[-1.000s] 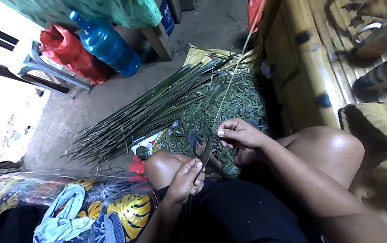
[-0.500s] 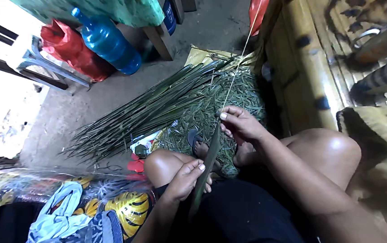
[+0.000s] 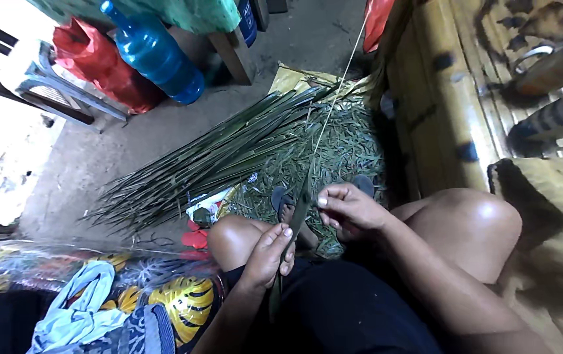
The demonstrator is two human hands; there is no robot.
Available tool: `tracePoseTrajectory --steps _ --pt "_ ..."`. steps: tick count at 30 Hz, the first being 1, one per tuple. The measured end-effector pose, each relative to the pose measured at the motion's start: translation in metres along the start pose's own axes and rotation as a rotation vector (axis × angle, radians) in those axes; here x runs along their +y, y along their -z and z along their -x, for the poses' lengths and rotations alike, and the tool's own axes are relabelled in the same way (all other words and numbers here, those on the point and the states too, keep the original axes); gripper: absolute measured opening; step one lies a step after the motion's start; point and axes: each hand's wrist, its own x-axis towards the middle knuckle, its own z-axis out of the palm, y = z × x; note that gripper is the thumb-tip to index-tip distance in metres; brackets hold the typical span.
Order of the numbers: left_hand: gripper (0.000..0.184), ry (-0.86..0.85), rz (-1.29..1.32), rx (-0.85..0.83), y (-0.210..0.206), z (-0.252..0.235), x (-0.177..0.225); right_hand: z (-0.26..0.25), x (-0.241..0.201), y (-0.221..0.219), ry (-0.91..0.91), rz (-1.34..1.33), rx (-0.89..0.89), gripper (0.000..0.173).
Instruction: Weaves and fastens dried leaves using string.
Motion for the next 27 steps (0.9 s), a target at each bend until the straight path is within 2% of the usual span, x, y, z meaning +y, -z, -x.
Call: tracePoseTrajectory --steps 3,5,12,16,17,23,27 --pt "0.021 -0.012 0.021 -0.019 -0.002 0.002 0.001 0.003 0.008 -0.012 0.013 0.033 -0.220 0.024" --pt "0.021 0.002 0.053 -0.050 -0.003 0.004 0.000 0.001 0.010 -0.014 0.038 0.035 -0.248 0.024" --pt "0.020 0.009 0.089 -0.114 -0.002 0.009 0.003 -0.021 -0.017 0.010 0.145 0.126 -0.038 0.028" --pt "0.019 0.014 0.080 -0.128 0.001 0.013 0.000 -0.025 -0.026 0.022 0.151 0.103 0.198 0.024" --pt "0.019 0.013 0.072 -0.127 0.001 0.013 -0.001 -0.023 -0.027 0.025 0.149 0.096 0.208 0.024" --pt "0.020 0.017 0.077 -0.117 0.003 0.010 0.002 -0.009 -0.005 -0.001 0.018 0.072 -0.226 0.025" --pt "0.020 0.069 0.171 -0.192 0.004 0.012 0.001 -0.013 -0.005 0.003 0.118 0.086 -0.156 0.028"
